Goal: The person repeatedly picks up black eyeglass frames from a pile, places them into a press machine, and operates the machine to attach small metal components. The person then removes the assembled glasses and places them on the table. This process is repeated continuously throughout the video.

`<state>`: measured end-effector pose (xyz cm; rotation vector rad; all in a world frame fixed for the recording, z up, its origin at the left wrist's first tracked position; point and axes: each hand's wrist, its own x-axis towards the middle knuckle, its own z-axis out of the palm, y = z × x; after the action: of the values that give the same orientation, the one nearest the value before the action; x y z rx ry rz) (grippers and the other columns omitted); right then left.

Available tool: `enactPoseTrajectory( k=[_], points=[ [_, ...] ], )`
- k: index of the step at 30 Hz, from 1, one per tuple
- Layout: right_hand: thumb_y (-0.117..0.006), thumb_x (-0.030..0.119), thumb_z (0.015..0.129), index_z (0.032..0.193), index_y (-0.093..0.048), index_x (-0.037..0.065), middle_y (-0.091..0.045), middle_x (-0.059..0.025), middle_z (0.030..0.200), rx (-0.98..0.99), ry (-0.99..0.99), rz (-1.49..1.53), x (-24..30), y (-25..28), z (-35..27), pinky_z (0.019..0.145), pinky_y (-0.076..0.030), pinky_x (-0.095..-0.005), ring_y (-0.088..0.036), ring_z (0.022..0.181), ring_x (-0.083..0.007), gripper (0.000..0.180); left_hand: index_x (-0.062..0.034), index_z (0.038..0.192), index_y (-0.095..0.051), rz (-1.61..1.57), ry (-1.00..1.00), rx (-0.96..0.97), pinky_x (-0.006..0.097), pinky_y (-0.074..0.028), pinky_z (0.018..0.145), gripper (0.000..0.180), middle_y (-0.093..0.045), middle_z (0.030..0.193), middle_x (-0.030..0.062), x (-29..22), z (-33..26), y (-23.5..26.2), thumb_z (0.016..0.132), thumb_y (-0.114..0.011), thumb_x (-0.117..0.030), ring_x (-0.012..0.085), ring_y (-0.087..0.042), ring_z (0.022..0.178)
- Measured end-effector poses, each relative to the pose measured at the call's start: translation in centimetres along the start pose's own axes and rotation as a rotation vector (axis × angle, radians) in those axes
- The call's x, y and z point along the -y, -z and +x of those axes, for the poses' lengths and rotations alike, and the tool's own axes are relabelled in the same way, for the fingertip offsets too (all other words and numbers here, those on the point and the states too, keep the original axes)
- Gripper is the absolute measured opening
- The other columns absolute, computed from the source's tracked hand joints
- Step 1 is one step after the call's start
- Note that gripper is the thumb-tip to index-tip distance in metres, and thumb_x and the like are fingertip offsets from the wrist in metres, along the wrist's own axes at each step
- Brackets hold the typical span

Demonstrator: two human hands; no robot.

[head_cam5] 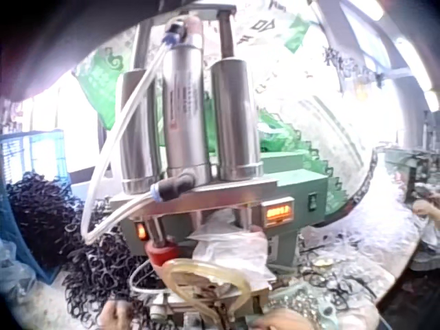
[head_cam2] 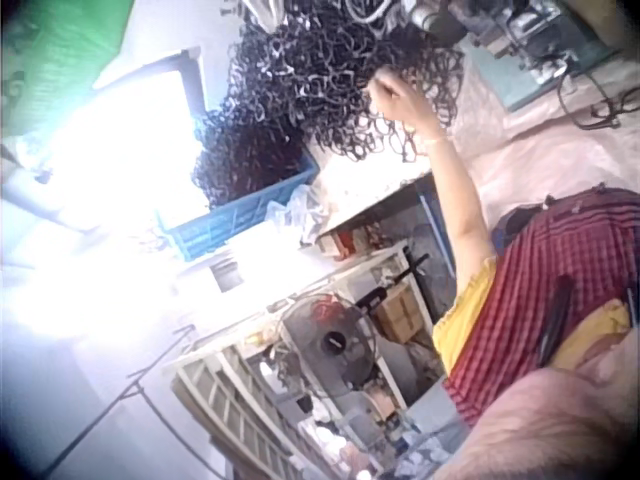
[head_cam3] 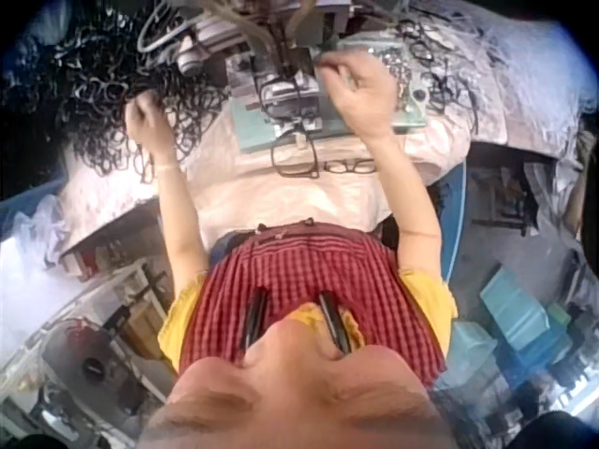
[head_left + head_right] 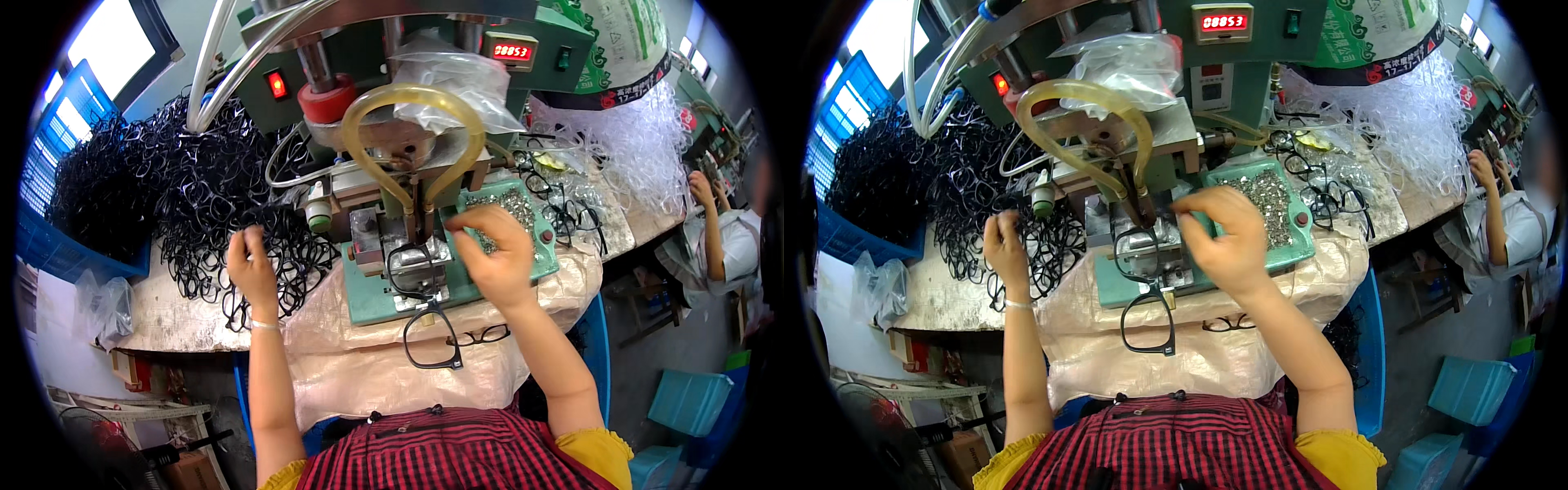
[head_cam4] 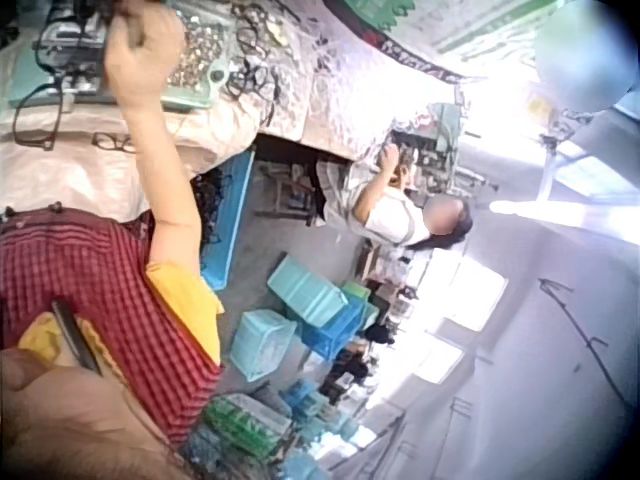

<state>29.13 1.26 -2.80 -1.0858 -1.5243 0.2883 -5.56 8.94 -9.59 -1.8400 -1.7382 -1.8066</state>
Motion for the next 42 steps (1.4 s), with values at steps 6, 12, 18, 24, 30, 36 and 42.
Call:
enactPoseTrajectory(
  k=[6, 12, 18, 24, 30, 36, 42],
  points=[
    [-0.069, 0.001, 0.082, 0.117, -0.055, -0.001, -0.068, -0.0084, 0.099, -0.091, -0.247, 0.323, -0.3, -3.5, -1.5, 0.084, -0.048, -0.0276, -0.065, 0.092, -0.015, 0.038, -0.0127, 0.096, -0.055, -0.769, 0.505, -0.032, 0.021, -0.041, 0.055, 0.011, -0.058, 0.084, -0.0006, -5.4, -3.0, 1.8, 0.101, -0.055, -0.023, 0.008, -0.053, 0.069],
    [-0.068, 0.0, 0.083, 0.126, -0.047, -0.003, -0.068, -0.0098, 0.098, -0.051, -0.431, 0.722, 1.7, -4.2, -1.1, 0.091, -0.044, -0.0256, -0.062, 0.097, -0.0127, 0.047, 0.0001, 0.112, -0.055, -0.812, -0.217, 0.286, 0.036, -0.06, 0.071, 0.018, -0.062, 0.104, 0.015, -17.9, 1.6, 2.0, 0.102, -0.051, -0.015, 0.0226, -0.063, 0.096],
    [-0.063, -0.003, 0.083, 0.131, -0.051, -0.001, -0.063, -0.0182, 0.124, 0.009, -0.397, 0.477, 4.4, -1.8, -2.2, 0.1, -0.044, -0.0341, -0.061, 0.119, -0.0258, 0.049, -0.0001, 0.101, -0.057, -0.799, -0.341, 0.223, 0.035, -0.055, 0.069, 0.014, -0.067, 0.094, 0.0188, -18.5, 0.4, 0.7, 0.102, -0.044, -0.006, 0.026, -0.063, 0.075],
    [-0.072, 0.007, 0.074, 0.094, -0.071, 0.005, -0.063, -0.0205, 0.119, -0.056, -0.086, -0.816, -6.9, 4.3, -4.9, 0.1, -0.044, -0.0466, -0.052, 0.125, -0.0393, 0.02, -0.0108, 0.096, -0.074, -0.549, -0.686, 0.512, 0.042, -0.053, 0.081, 0.021, -0.073, 0.102, 0.0053, -16.7, -3.9, 0.1, 0.076, -0.074, -0.017, 0.0235, -0.065, 0.079],
    [-0.075, 0.012, 0.074, 0.086, -0.072, 0.004, -0.065, -0.0203, 0.114, -0.112, -0.216, -0.569, -8.4, 4.5, -3.0, 0.097, -0.045, -0.0422, -0.057, 0.115, -0.037, 0.014, -0.0102, 0.094, -0.074, -0.415, -0.806, 0.573, 0.046, -0.054, 0.084, 0.02, -0.073, 0.101, 0.0065, -17.0, -3.9, -0.9, 0.075, -0.076, -0.016, 0.0238, -0.063, 0.077],
    [-0.068, 0.007, 0.083, 0.092, -0.072, -0.001, -0.071, -0.0163, 0.098, -0.078, -0.335, -0.404, -9.5, 5.2, -3.7, 0.087, -0.05, -0.0352, -0.067, 0.094, -0.0282, 0.013, -0.0093, 0.095, -0.074, -0.471, -0.801, 0.569, 0.042, -0.053, 0.084, 0.021, -0.072, 0.104, 0.0056, -16.3, -3.8, -1.1, 0.074, -0.073, -0.014, 0.0198, -0.051, 0.064],
    [-0.062, 0.006, 0.092, 0.1, -0.068, -0.002, -0.068, -0.0038, 0.09, -0.173, -0.378, -0.148, -9.8, 4.9, -4.3, 0.075, -0.047, -0.0237, -0.06, 0.08, -0.0098, 0.013, -0.01, 0.11, -0.07, -0.406, -0.722, 0.473, 0.041, -0.051, 0.092, 0.033, -0.068, 0.118, 0.0072, -15.8, -6.0, 0.2, 0.077, -0.072, -0.014, 0.0226, -0.064, 0.092]
  ],
)
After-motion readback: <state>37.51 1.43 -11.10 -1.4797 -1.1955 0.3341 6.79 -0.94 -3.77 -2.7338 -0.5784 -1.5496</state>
